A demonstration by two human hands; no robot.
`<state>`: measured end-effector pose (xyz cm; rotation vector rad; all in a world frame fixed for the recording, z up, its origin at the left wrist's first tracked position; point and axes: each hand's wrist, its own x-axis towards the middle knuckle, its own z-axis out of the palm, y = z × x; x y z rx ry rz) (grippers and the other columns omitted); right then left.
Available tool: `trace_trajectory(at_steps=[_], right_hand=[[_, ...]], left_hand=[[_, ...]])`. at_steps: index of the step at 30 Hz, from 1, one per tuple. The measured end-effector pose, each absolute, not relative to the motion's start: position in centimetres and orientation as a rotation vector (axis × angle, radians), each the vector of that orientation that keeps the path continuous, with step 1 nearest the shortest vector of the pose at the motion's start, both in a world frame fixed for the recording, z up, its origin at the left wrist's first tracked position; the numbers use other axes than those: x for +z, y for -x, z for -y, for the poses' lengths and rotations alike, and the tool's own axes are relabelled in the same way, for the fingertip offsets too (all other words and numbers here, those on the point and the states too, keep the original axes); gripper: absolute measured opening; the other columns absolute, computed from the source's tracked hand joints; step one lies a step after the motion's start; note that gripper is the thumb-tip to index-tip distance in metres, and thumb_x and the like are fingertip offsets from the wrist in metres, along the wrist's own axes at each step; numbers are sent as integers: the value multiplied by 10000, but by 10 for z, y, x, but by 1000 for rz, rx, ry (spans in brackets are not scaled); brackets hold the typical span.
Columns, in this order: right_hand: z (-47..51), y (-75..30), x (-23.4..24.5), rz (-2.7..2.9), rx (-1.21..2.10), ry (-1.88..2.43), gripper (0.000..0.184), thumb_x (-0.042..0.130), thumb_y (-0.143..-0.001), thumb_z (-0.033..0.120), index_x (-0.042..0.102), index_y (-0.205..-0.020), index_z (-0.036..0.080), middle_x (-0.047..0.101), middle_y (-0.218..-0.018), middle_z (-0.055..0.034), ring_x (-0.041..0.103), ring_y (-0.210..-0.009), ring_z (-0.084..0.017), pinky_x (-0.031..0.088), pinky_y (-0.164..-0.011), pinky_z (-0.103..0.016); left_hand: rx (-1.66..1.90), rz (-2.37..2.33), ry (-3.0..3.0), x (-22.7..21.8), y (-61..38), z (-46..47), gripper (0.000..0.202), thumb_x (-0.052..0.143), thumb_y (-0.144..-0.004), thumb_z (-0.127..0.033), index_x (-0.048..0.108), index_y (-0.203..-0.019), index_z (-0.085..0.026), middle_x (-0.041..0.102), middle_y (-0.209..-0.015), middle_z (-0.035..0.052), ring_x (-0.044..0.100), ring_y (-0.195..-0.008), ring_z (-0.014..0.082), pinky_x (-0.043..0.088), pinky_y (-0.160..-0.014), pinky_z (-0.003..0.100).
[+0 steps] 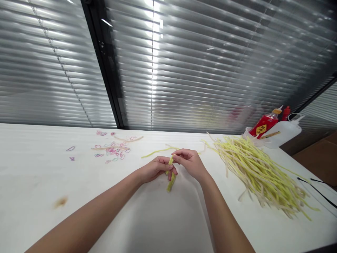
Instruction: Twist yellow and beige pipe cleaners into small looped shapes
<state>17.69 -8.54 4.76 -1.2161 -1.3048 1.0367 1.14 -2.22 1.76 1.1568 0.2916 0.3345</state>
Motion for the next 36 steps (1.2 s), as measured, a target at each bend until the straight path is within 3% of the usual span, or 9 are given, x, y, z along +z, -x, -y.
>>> trace_trajectory(at_steps=[7, 12, 16, 26, 36], right_hand=[[86, -175, 48, 1294, 930, 1326, 220, 643, -748, 388, 675, -838, 190, 666, -757, -31, 624, -704, -165, 484, -666, -289], [89, -173, 51, 1335, 768, 1460, 260, 596, -770, 453, 634, -860, 212, 601, -686, 4, 509, -547, -113, 395, -508, -235], [90, -172, 49, 1373, 813, 1497, 211, 647, -719, 409, 632, -744, 200, 497, -528, 47, 405, -468, -89, 325, -460, -220], [95, -170, 60, 1476, 882, 1482, 137, 583, -753, 298, 646, -686, 196, 609, -534, 18, 509, -491, -111, 360, -483, -219], [94, -169, 58, 1631, 445, 1621, 147, 573, -765, 285, 646, -652, 228, 624, -584, 16, 478, -487, -115, 329, -500, -236]], left_hand=[[384, -313, -1136, 18, -12, 23, 142, 639, -774, -244, 683, -809, -113, 665, -759, 65, 600, -642, 143, 440, -709, 271], [398, -349, -1129, 18, -13, 23, 146, 656, -755, -245, 691, -804, -112, 672, -753, 64, 603, -643, 139, 435, -708, 265], [376, -371, -1162, 18, -13, 24, 144, 663, -743, -243, 703, -782, -110, 682, -766, 72, 607, -615, 144, 443, -712, 285], [392, -391, -1186, 12, -15, 22, 136, 663, -729, -217, 715, -779, -102, 684, -803, 83, 596, -568, 134, 456, -668, 280], [421, -364, -1236, 14, -16, 24, 231, 648, -773, -332, 699, -813, -110, 673, -806, 81, 581, -570, 124, 443, -653, 263]])
